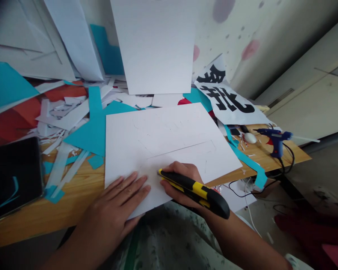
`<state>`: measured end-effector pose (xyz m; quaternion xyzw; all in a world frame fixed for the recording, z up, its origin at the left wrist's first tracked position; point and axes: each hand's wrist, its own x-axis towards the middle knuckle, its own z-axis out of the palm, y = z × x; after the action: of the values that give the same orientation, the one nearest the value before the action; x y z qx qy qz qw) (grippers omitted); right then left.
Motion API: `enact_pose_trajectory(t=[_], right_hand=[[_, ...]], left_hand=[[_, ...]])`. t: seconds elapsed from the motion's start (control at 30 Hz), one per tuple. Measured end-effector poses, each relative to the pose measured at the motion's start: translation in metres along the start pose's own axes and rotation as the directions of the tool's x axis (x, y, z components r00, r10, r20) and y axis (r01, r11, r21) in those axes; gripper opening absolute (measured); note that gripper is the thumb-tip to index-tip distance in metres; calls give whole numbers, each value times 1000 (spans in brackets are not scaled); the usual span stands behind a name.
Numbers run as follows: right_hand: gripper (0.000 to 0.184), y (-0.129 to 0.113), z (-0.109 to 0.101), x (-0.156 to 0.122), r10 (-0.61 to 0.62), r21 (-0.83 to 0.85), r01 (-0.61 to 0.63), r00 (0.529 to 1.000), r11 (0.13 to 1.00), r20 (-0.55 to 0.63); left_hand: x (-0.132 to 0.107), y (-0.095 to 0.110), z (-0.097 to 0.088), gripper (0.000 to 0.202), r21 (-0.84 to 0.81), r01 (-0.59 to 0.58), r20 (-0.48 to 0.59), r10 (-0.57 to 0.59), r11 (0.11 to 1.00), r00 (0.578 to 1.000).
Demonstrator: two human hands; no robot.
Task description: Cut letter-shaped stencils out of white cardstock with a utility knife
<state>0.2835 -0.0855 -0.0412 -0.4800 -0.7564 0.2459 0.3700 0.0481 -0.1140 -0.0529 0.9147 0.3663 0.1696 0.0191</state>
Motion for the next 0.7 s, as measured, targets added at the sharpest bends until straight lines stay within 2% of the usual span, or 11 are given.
enact_pose_trajectory(t=[0.23, 0.33, 0.5, 0.7], right_hand=[[17, 0, -19, 22, 63, 79, -80, 978, 994, 199], [17, 5, -20, 23, -2, 70, -13, 977, 997, 213], [18, 18, -15, 19, -201, 90, 188, 965, 978, 170], [19, 17, -16, 18, -259, 64, 251, 949, 966, 182]], left_hand=[[0, 0, 0, 41, 18, -19, -38, 20, 1000, 999], [0, 0, 1, 41, 3, -13, -57, 13, 1000, 998], [-1, 1, 0, 44, 31, 11, -24, -10, 999, 1000], [-1, 2, -2, 48, 47, 9, 11, -9, 999, 1000]])
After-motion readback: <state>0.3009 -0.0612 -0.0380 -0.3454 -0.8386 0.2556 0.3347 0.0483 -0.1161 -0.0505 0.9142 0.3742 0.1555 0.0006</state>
